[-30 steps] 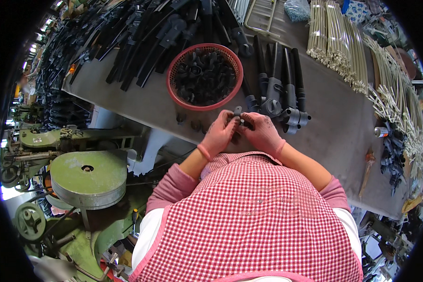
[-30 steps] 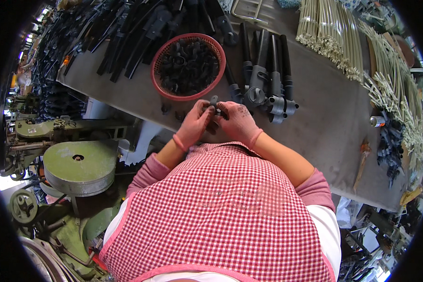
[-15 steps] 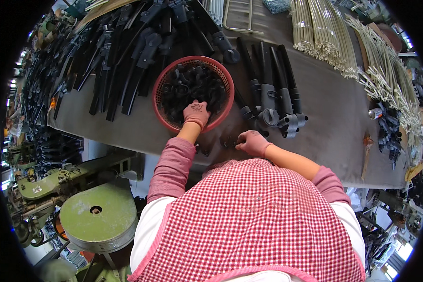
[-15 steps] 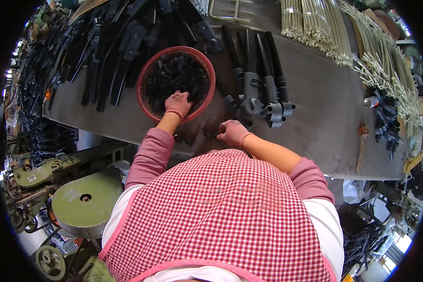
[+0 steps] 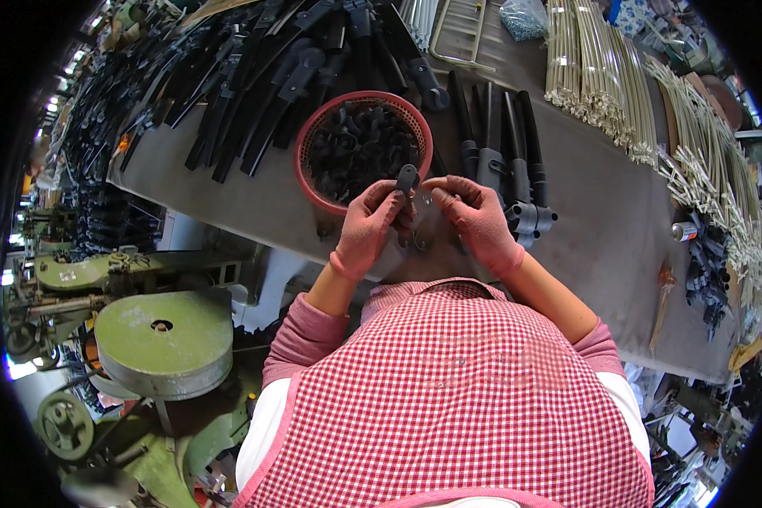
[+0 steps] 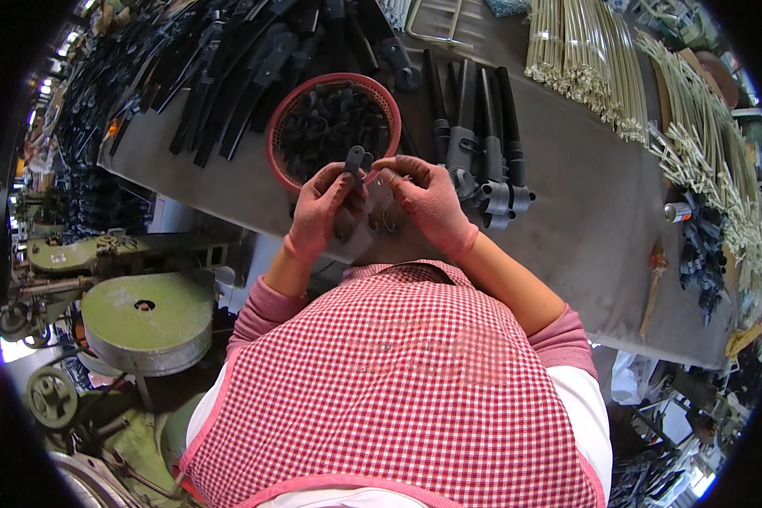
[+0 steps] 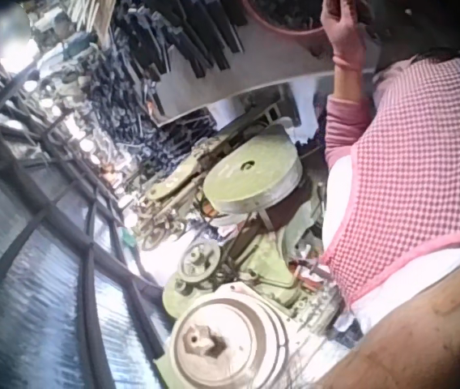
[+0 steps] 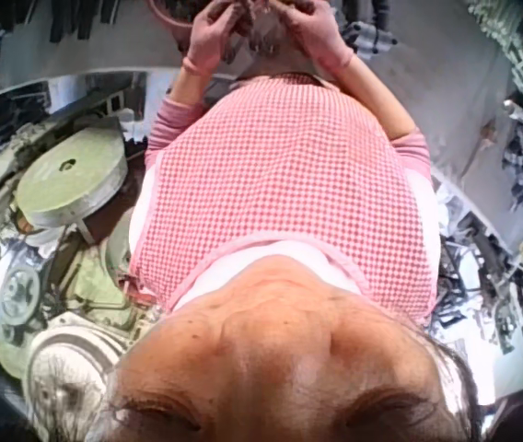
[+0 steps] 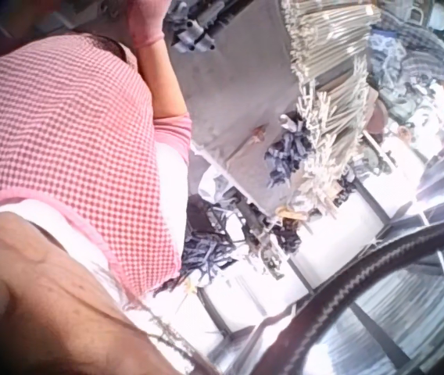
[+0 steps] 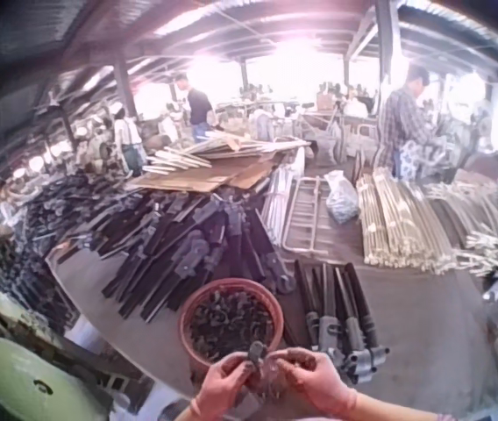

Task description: The person repeatedly picks up a long metal rod and a small black component, inserts the component into the rod, and places the assembled unit into a white bag. The process is repeated multiple times in a factory setting.

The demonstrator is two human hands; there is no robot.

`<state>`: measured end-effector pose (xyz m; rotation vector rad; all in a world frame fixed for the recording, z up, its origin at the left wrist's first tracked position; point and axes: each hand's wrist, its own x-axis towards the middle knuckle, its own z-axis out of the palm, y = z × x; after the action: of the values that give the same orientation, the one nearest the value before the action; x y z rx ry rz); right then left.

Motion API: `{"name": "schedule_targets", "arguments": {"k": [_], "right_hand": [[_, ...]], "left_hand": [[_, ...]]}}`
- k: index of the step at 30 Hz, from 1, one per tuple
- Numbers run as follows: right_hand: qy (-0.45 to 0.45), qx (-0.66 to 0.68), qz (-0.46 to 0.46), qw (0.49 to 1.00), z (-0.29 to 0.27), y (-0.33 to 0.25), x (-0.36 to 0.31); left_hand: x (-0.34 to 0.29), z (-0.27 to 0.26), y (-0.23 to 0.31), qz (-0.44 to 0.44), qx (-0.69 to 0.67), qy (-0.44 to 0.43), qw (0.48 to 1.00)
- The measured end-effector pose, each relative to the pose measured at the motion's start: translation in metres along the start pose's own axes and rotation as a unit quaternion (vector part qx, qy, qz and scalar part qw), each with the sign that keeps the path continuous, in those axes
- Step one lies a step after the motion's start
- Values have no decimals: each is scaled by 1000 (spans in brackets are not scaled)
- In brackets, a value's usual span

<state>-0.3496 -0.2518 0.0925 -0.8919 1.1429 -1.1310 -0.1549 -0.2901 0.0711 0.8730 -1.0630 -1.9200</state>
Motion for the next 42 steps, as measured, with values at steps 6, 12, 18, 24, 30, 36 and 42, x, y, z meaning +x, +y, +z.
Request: {"name": "schedule_targets", "arguments": {"k": [6,12,18,24,30,36,42], "right_hand": [[-24,-25,-63,997,3,12,-28],[-58,-30,93,994,-14,28,-50],[-220,-48,174,959,-10,53,-48],[-138,-15,280,950,-12,56,-33],[-145,53,367,917,-16,36,-23],[-81,-21,331,940,-19,23,-13],[-37,99,301,948,-14,25,-8]], "left_hand": [[-32,27,-25,36,6,-7,999],[-67,29,-51,-60,-47,12,997],[-87,11,-96,-18,-28,123,992],[-93,-133,-112,113,561,363,735],[-51,-253,-108,11,714,273,645],[-13,-230,-57,-9,789,180,588],[70,-170,-23,47,829,84,551]]}}
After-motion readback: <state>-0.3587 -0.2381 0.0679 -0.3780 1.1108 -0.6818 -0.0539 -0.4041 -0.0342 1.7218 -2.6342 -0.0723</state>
